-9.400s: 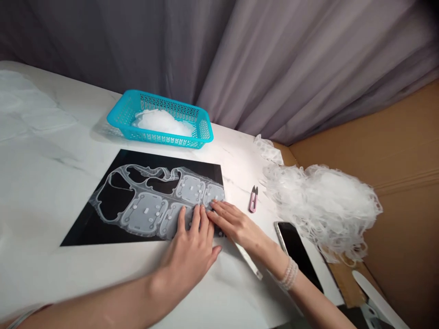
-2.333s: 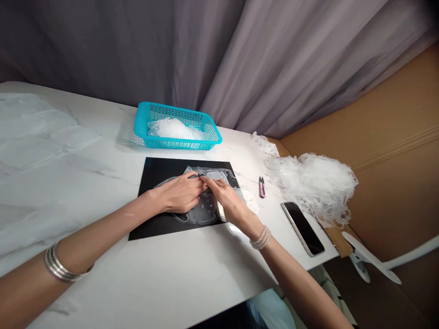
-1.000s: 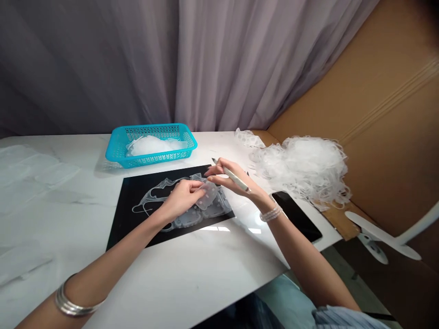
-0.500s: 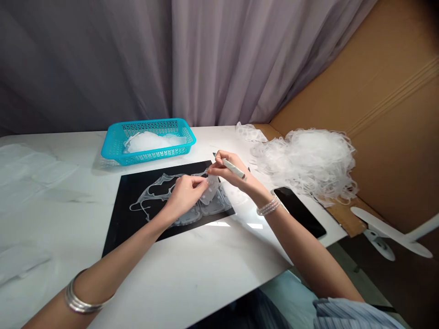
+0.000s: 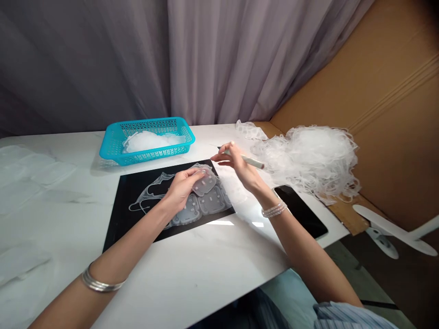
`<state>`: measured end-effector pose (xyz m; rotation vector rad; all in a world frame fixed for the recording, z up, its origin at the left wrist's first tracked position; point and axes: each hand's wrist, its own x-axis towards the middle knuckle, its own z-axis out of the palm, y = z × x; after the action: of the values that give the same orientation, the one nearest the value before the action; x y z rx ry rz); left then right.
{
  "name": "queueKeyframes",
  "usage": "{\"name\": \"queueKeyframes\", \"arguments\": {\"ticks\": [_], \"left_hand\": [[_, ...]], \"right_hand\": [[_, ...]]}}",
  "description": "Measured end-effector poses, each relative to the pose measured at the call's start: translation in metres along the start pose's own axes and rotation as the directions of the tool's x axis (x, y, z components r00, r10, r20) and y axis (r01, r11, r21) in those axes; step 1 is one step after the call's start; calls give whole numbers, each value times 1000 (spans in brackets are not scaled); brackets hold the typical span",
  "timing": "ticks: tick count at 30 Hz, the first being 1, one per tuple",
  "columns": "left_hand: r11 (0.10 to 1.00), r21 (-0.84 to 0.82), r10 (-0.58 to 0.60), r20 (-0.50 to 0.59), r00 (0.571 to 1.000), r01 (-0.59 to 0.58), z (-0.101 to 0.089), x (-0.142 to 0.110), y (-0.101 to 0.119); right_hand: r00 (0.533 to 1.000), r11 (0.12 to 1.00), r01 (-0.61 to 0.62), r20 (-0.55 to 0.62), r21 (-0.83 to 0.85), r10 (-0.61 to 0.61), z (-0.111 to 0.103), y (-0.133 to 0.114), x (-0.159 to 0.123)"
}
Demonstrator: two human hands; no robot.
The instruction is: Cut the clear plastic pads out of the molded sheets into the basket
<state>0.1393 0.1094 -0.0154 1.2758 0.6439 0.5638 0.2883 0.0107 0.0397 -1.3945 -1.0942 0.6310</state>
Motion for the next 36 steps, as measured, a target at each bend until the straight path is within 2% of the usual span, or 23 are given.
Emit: {"name": "queueKeyframes", "arguments": {"ticks": [3, 7, 10, 12, 15, 19, 23, 26, 29, 31, 36], "left_hand": [[995, -86, -56, 9, 998, 57, -5, 4, -2], [978, -172, -109, 43, 993, 115, -9, 8, -1], [970, -197, -134, 67, 989, 145, -11, 9, 2], [967, -198, -148, 77, 986, 161, -13, 9, 3], [964, -197, -161, 90, 983, 176, -14, 8, 5], [965, -191, -161, 114, 980, 181, -13, 8, 5], [970, -172, -146, 158, 977, 173, -12, 6, 5], [978, -135, -133, 181, 974, 159, -12, 3, 4], [988, -86, -112, 163, 980, 127, -13, 1, 4], [995, -50, -84, 134, 987, 92, -14, 1, 4], [999, 44, 0, 49, 999, -2, -11, 0, 8]], "right_hand": [[999, 1000, 29, 14, 6, -29, -12, 7, -10], [997, 989, 60, 61, -139, -52, -17, 13, -25], [995, 970, 29, 96, -242, -6, -15, 18, -29], [988, 977, 15, 151, -213, 18, -11, 25, -29], [973, 998, 38, 229, -56, -24, -7, 35, -27], [972, 997, 79, 222, -22, -73, -3, 40, -26], [974, 991, 94, 216, -98, -71, -1, 34, -28], [986, 975, 117, 142, -188, -91, -2, 25, -31], [993, 974, 109, 72, -199, -96, -6, 15, -36], [991, 956, 114, 103, -269, -89, -10, 7, -41], [969, 841, 199, 232, -503, -90, -13, -4, -51]]}}
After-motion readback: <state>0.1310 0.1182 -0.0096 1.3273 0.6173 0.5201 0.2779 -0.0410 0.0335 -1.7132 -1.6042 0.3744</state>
